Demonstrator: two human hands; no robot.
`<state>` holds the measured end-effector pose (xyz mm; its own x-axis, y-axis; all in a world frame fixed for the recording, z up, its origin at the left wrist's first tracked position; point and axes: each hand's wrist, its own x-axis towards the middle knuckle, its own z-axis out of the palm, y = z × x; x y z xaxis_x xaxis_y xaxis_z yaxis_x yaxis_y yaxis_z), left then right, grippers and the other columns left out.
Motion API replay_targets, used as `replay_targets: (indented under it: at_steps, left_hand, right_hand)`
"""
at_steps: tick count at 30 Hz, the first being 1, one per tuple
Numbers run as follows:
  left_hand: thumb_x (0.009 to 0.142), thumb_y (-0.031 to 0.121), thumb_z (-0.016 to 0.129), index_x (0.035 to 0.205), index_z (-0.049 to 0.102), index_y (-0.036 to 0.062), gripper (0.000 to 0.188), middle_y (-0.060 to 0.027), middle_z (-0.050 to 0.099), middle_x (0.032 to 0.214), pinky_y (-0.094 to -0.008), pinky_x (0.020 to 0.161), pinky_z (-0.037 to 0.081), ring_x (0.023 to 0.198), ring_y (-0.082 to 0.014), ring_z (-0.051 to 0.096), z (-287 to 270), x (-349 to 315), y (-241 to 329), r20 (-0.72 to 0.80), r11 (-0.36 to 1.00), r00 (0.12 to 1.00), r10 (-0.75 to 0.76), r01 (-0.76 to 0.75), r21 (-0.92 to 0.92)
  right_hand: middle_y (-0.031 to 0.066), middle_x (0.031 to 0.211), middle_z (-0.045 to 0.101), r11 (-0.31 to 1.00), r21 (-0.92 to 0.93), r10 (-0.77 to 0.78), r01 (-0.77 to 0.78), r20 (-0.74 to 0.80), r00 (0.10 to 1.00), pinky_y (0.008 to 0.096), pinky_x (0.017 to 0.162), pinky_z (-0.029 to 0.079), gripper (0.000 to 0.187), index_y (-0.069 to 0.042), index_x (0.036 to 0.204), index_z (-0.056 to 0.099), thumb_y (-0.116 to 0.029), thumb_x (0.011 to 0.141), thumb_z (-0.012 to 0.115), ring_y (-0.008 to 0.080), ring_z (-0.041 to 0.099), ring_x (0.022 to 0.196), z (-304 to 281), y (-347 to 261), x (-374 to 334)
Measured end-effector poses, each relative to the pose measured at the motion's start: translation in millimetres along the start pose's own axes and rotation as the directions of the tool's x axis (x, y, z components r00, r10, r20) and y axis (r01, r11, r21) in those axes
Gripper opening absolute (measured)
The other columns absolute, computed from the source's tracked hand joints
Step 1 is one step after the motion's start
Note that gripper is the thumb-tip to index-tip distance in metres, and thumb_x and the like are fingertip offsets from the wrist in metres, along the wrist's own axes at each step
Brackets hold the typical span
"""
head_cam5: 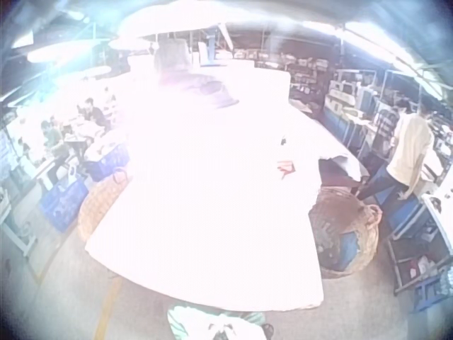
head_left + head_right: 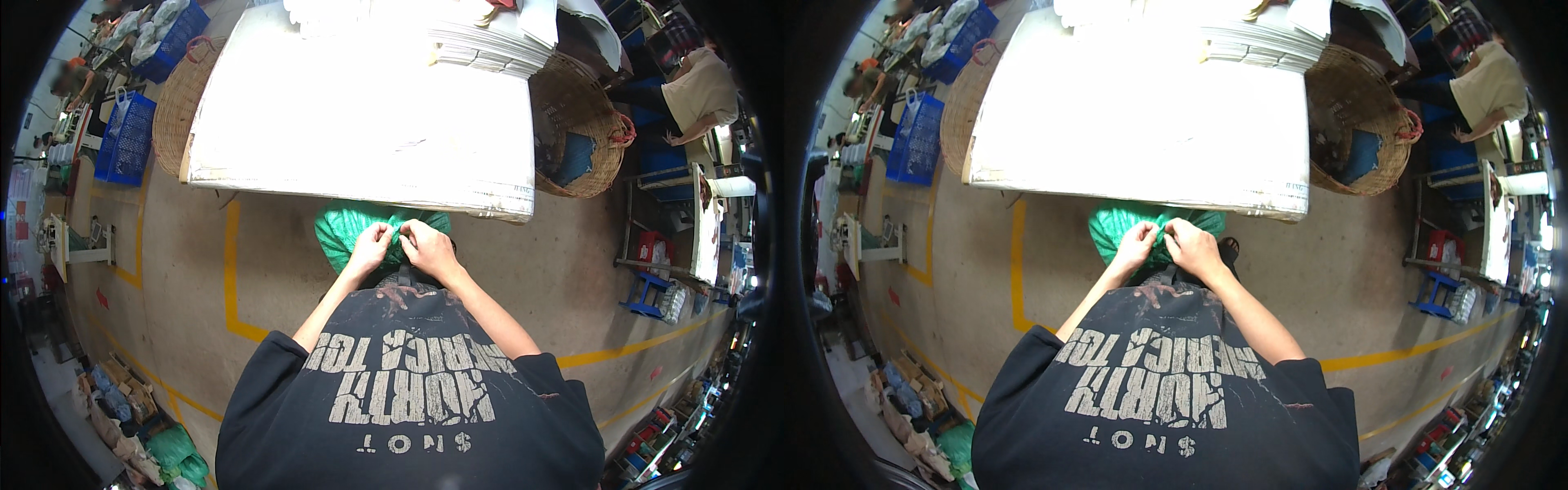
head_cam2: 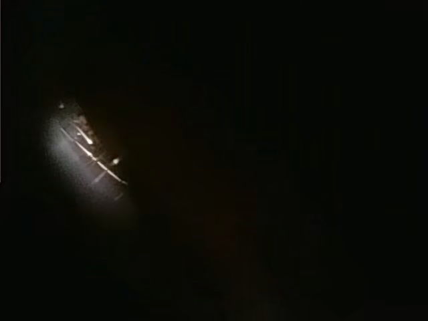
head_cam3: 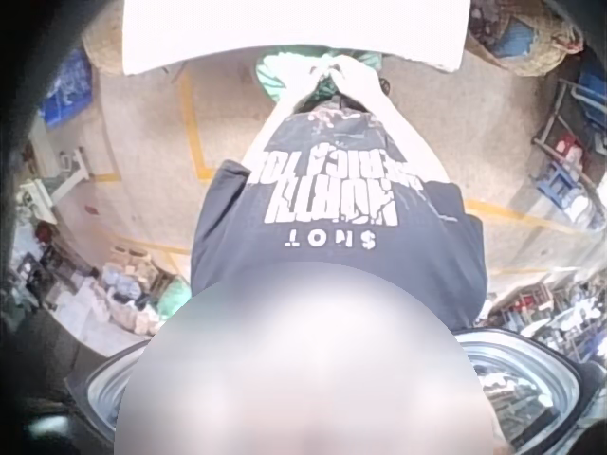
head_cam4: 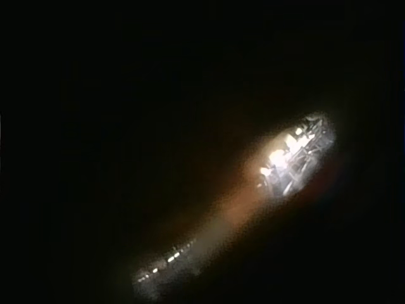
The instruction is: The person places white shoe insoles into a green plastic bag, ties the bag shut, and carries it to a designated area. They then return to a workbench, pick up a small white card, and write on it with a yellow pencil.
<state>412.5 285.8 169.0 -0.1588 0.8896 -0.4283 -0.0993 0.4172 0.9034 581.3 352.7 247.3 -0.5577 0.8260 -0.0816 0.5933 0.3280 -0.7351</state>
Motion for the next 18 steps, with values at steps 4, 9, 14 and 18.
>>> replay_targets:
  at_steps: [4, 9, 14, 18]
  left_hand:
    - [0.105, 0.020, 0.058, 0.110, 0.062, 0.0038, 0.017, 0.0020, 0.060, 0.090, -0.0233, 0.072, 0.044, 0.084, -0.0055, 0.051, -1, -6, 5, -0.025, 0.987, 0.999, 0.040, -0.036, 0.154]
    - [0.104, 0.017, 0.057, 0.105, 0.063, 0.0007, 0.017, -0.0069, 0.063, 0.094, -0.0308, 0.081, 0.048, 0.089, -0.0162, 0.058, -7, -27, 32, 0.065, 0.918, 0.976, 0.209, -0.219, 0.330]
    - [0.102, 0.013, 0.057, 0.100, 0.062, -0.0012, 0.015, -0.0122, 0.064, 0.098, -0.0345, 0.089, 0.049, 0.095, -0.0244, 0.062, -18, -60, 73, 0.168, 0.777, 0.924, 0.344, -0.381, 0.501]
    - [0.102, 0.014, 0.056, 0.096, 0.060, -0.0010, 0.017, -0.0126, 0.061, 0.092, -0.0370, 0.088, 0.049, 0.092, -0.0281, 0.060, -29, -80, 103, 0.265, 0.845, 0.951, 0.161, -0.271, 0.461]
  right_hand:
    - [0.0112, 0.083, 0.069, 0.992, 0.077, 0.100, -0.104, 0.056, 0.993, 0.0393, 0.068, 0.055, 0.017, -0.007, 0.101, 0.063, -0.020, 0.091, 0.069, 0.0283, 0.070, 0.075, -7, -1, 0]
    - [0.0105, 0.079, 0.068, 0.978, 0.184, 0.047, -0.094, 0.243, 0.969, 0.0378, 0.069, 0.053, 0.019, -0.006, 0.103, 0.063, -0.021, 0.092, 0.067, 0.0257, 0.068, 0.074, -25, -2, -3]
    - [0.0120, 0.086, 0.067, 0.927, 0.336, -0.017, -0.164, 0.476, 0.880, 0.0349, 0.074, 0.052, 0.020, -0.002, 0.104, 0.064, -0.020, 0.095, 0.064, 0.0214, 0.064, 0.078, -44, -7, -7]
    - [0.0081, 0.084, 0.065, 0.921, 0.350, -0.055, -0.170, 0.550, 0.833, 0.0315, 0.072, 0.050, 0.020, -0.002, 0.101, 0.063, -0.021, 0.097, 0.063, 0.0155, 0.059, 0.077, -53, -16, -9]
